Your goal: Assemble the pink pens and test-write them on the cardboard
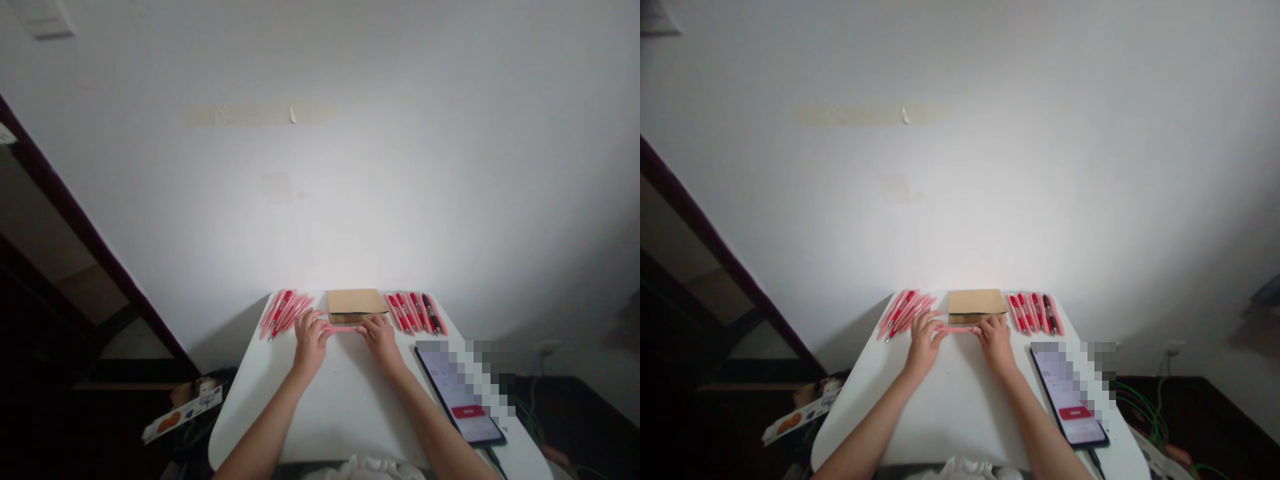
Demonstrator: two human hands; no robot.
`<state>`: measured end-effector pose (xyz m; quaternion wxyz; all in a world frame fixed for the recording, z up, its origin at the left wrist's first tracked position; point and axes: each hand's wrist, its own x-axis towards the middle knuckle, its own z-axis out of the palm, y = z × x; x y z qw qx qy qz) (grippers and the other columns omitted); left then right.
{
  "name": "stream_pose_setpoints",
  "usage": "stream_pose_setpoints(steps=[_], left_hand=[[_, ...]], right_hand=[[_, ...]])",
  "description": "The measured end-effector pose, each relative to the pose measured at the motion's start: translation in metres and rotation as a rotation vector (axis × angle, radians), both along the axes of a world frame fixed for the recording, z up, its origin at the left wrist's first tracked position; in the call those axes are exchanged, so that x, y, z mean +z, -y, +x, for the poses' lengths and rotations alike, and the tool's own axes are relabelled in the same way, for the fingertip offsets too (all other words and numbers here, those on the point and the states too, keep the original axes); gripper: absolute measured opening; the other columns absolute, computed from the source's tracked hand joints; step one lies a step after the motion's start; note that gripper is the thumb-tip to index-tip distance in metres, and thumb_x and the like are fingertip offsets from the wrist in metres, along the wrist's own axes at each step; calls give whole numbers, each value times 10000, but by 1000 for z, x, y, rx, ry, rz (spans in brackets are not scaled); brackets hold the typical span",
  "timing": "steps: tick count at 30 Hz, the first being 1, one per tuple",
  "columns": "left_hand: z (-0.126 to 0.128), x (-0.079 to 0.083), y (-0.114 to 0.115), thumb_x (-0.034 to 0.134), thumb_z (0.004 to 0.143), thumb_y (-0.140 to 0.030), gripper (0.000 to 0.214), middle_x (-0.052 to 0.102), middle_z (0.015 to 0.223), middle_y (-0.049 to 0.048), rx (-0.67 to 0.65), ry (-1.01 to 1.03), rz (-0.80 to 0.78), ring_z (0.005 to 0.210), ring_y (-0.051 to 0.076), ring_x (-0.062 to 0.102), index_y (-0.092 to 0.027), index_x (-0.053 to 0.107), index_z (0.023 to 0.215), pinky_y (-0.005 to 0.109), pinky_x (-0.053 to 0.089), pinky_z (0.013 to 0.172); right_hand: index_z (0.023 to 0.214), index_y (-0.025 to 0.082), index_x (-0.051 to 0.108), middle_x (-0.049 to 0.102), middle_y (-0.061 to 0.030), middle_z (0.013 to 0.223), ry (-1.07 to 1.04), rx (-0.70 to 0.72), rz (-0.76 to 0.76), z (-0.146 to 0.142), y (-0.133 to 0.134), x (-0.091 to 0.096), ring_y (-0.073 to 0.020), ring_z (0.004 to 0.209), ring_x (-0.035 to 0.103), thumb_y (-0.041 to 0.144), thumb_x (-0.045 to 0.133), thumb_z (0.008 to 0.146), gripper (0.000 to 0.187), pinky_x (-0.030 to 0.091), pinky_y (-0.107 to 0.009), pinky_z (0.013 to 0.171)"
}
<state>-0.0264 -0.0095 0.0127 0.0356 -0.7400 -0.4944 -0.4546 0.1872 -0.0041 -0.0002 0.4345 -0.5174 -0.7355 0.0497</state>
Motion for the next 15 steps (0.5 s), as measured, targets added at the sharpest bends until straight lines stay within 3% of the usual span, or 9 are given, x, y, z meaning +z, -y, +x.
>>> stream_pose_setpoints(steps=[5, 11, 15], left_hand=[[-1, -2, -1, 664, 833, -310, 176, 607, 1151, 77, 65, 5, 5, 1147, 259, 511, -248, 683, 997, 473, 411, 1020], [-2, -5, -2, 579, 878, -261, 163, 598, 1167, 76, 103, -22, -36, 1162, 270, 498, -231, 713, 790, 497, 405, 1011], [-1, -5, -2, 595, 874, -284, 152, 610, 1156, 73, 90, -30, -39, 1157, 266, 499, -239, 721, 802, 494, 403, 1008]], right_hand=[[858, 262, 714, 638, -74, 919, -39, 6, 15, 3, -1, 2, -248, 915, 530, 383, 501, 953, 263, 418, -386, 823], [875, 278, 723, 641, -64, 929, -43, 7, 21, 5, -2, 1, -248, 913, 541, 395, 536, 936, 229, 418, -377, 812], [868, 269, 716, 636, -70, 921, -64, -6, 24, 6, -2, 1, -249, 896, 541, 414, 500, 948, 271, 416, -384, 807]])
